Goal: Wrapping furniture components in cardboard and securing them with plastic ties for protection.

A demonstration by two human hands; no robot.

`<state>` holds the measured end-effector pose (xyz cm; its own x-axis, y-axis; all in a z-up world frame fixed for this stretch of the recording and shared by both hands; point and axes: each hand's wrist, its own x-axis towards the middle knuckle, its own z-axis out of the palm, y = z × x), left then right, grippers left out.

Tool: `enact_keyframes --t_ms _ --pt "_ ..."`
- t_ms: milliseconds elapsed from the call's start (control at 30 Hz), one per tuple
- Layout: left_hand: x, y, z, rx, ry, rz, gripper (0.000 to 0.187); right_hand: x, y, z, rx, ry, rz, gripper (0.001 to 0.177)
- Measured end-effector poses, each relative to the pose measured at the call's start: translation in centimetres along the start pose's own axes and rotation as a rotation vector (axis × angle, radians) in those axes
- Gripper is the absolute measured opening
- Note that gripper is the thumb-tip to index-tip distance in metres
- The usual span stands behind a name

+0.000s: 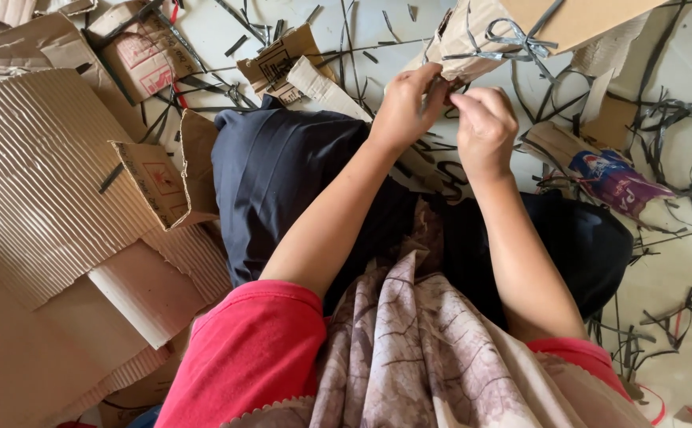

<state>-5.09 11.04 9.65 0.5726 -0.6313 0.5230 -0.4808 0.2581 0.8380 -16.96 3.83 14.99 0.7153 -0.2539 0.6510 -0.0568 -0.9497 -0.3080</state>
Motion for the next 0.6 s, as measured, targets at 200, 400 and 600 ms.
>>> enact_keyframes --t_ms 200,400,600 --pt "0.4 -0.4 -0.4 0.561 0.024 0.053 0.008 -0.7 0.0 1.1 -0.147 -0.066 0.014 0.021" --pt "1.3 -1.0 -2.4 0.345 0.113 -0.124 0.040 -1.5 2.1 1.2 0.070 -0.226 0.241 0.018" --pt "0.4 -2.5 -1.1 -0.346 -0.395 -0.941 0.036 -1.7 2.0 1.4 0.190 -0.233 0.311 0.017"
